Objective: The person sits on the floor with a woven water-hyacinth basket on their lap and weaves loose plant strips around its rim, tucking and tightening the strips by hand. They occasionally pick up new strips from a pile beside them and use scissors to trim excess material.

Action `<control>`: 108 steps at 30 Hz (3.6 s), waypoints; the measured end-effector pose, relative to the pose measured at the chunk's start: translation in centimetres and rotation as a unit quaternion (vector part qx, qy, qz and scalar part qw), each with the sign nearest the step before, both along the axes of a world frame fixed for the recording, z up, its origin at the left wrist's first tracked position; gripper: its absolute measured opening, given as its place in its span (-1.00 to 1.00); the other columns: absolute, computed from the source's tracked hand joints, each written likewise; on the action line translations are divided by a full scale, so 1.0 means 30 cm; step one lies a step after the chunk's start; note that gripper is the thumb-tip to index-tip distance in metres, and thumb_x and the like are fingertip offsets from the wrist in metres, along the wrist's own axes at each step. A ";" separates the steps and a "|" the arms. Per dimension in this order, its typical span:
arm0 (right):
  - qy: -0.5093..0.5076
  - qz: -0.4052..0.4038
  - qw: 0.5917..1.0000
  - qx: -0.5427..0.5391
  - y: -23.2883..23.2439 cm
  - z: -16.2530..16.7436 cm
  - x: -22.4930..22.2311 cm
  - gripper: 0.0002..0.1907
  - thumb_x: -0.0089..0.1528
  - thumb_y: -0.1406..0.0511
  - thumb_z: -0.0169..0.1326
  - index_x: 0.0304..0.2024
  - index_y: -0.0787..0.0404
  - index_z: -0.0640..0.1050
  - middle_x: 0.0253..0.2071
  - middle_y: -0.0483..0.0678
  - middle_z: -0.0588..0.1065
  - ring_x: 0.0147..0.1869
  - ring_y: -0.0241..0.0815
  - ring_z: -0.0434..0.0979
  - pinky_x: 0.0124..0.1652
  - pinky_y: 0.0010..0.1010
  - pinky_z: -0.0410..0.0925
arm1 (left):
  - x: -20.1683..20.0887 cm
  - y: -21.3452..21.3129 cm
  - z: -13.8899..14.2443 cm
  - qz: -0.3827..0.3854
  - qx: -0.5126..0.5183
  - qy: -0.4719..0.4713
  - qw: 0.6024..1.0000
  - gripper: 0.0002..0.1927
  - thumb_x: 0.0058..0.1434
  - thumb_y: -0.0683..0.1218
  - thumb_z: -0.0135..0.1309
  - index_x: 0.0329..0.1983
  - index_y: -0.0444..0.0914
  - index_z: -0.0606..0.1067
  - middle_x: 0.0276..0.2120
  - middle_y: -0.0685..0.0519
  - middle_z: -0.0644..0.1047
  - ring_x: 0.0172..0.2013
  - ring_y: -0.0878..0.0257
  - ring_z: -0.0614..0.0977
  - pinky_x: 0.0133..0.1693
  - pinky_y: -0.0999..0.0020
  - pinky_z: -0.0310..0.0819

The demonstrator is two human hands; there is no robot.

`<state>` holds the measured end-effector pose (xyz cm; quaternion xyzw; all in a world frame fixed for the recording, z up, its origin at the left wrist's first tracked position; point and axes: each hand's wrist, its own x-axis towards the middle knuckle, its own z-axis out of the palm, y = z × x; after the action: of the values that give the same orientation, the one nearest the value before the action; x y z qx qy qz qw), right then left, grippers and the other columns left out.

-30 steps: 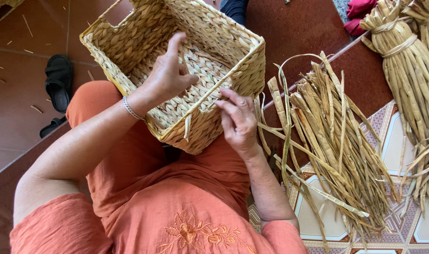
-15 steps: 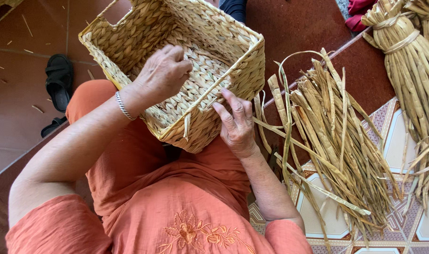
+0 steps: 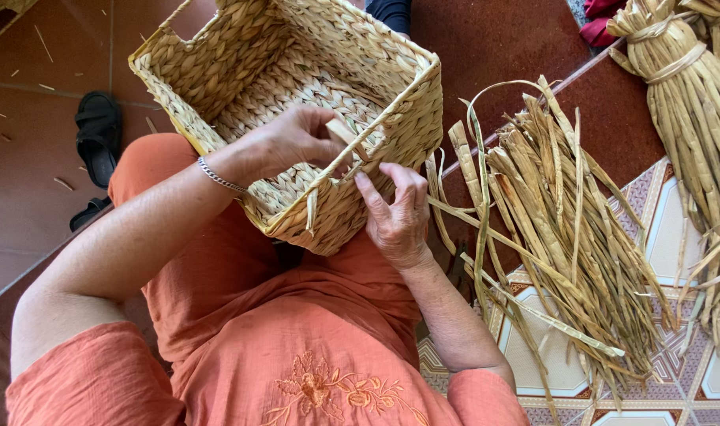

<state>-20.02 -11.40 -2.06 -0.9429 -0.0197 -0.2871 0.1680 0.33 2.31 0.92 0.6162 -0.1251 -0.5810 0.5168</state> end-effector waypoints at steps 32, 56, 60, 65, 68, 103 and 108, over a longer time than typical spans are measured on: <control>0.009 0.006 0.991 0.131 0.004 0.092 0.071 -0.75 0.32 0.22 0.24 -0.16 0.30 0.55 -0.17 0.03 0.47 -0.04 -0.05 0.48 -0.08 -0.25 0.41 | 0.000 -0.013 0.016 -0.020 0.001 -0.010 1.000 -0.61 0.10 -0.25 0.27 0.03 -0.32 0.57 -0.34 -0.05 0.69 -0.37 0.22 0.74 -0.24 0.36 0.73; 0.112 0.019 0.917 0.382 -0.029 0.020 -0.227 -0.93 0.15 0.44 0.05 -0.39 0.26 0.40 -0.31 -0.01 0.51 -0.27 -0.22 0.53 -0.25 -0.41 0.45 | -0.012 0.014 0.003 -0.064 -0.056 -0.073 0.994 -0.82 0.29 -0.12 0.19 -0.15 -0.33 0.65 -0.33 -0.04 0.70 -0.34 0.33 0.72 -0.21 0.42 0.70; 0.119 0.073 0.780 0.610 -0.081 0.003 -0.197 -0.69 0.28 0.18 -0.11 -0.13 0.23 0.54 -0.11 -0.02 0.62 -0.40 -0.39 0.48 -0.15 -0.42 0.53 | -0.010 -0.004 -0.002 -0.076 -0.035 -0.070 0.994 -0.83 0.25 -0.13 0.22 -0.17 -0.33 0.65 -0.34 -0.02 0.70 -0.36 0.32 0.72 -0.24 0.41 0.69; 0.215 0.092 0.731 0.641 -0.097 -0.013 -0.092 -0.49 0.48 0.05 -0.23 -0.16 0.24 0.63 -0.20 0.00 0.63 -0.17 -0.32 0.64 -0.14 -0.44 0.54 | 0.002 0.004 0.010 -0.097 -0.040 -0.071 0.992 -0.81 0.20 -0.14 0.24 -0.15 -0.32 0.65 -0.32 -0.01 0.71 -0.33 0.32 0.74 -0.18 0.41 0.72; 0.252 0.053 0.750 0.609 -0.034 -0.018 -0.028 -0.70 0.37 0.20 0.02 -0.24 0.28 0.64 -0.38 -0.04 0.60 -0.40 -0.37 0.55 -0.41 -0.51 0.42 | -0.003 0.011 0.012 -0.092 -0.035 -0.075 0.992 -0.77 0.16 -0.16 0.27 -0.11 -0.31 0.64 -0.30 0.02 0.70 -0.28 0.33 0.72 -0.12 0.42 0.68; 0.026 0.070 0.942 0.327 -0.077 0.058 0.095 -0.83 0.39 0.41 0.07 0.04 0.25 0.53 0.10 0.07 0.54 -0.04 -0.21 0.63 -0.13 -0.52 0.59 | -0.026 0.024 0.006 -0.059 -0.054 -0.152 0.985 -0.69 0.40 0.01 0.06 -0.01 -0.26 0.66 -0.32 0.02 0.67 -0.33 0.38 0.60 -0.25 0.42 0.59; 0.027 0.102 0.983 0.147 -0.094 0.067 0.136 -0.81 0.38 0.39 0.12 0.05 0.24 0.58 0.06 0.01 0.57 -0.01 -0.13 0.68 -0.04 -0.43 0.61 | -0.023 0.030 0.008 0.006 -0.082 -0.035 0.996 -0.63 0.46 0.02 -0.14 0.00 -0.34 0.53 -0.26 -0.04 0.69 -0.26 0.24 0.75 -0.19 0.32 0.72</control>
<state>-15.93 -14.23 -0.04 -0.9083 -0.0690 -0.2422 0.3339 -0.35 3.20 1.15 0.5922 -0.1865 -0.5439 0.5646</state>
